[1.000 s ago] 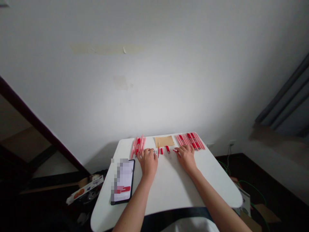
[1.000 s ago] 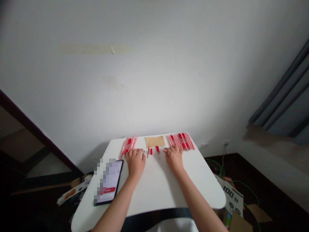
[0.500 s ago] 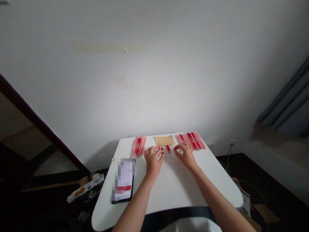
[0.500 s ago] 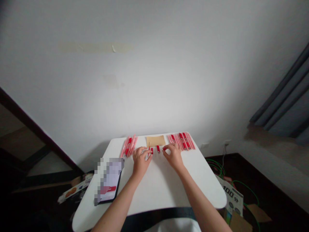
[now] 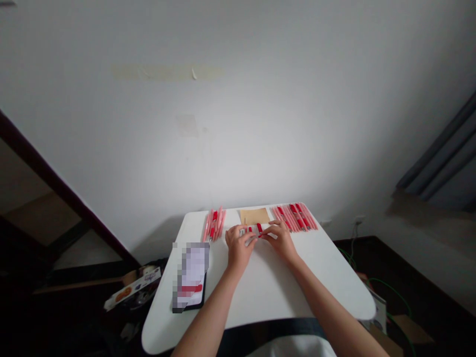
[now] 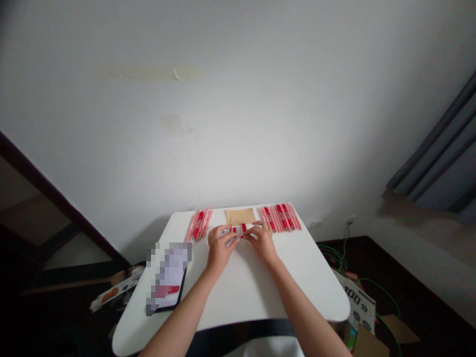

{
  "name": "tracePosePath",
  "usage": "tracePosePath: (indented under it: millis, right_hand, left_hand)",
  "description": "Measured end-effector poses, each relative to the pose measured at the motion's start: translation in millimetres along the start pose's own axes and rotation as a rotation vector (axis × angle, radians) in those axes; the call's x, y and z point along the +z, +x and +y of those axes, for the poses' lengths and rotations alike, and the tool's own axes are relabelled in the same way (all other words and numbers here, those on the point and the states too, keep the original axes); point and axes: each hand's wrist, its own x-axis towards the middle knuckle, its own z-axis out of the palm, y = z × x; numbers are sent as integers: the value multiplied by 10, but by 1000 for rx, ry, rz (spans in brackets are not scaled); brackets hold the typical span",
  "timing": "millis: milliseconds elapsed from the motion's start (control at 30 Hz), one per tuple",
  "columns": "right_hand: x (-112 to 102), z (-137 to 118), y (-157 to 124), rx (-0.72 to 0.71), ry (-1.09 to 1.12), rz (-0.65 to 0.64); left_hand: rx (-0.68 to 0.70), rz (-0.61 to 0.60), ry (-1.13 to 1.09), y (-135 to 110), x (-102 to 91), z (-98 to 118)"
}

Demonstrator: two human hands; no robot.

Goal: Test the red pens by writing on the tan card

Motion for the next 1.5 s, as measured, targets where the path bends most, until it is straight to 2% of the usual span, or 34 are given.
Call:
tracePosePath:
  millis: [433, 733, 900, 1233, 1500]
  right_hand:
    - [60, 74, -43, -25, 97, 23]
    - [2, 130, -38, -99, -258, 94]
    - [1, 131, -35, -93, -399, 56]
    - [18, 48, -7, -43, -501, -7]
    - [17, 60, -18, -38, -468, 4]
  left_hand:
    - [41, 12, -28, 0, 18, -4]
    - [9, 59, -29, 9, 18, -28]
    - [0, 88, -25, 16, 11, -33]
    - [-3, 108, -30, 24, 19, -48]
    - [6, 123, -31, 18, 11, -47]
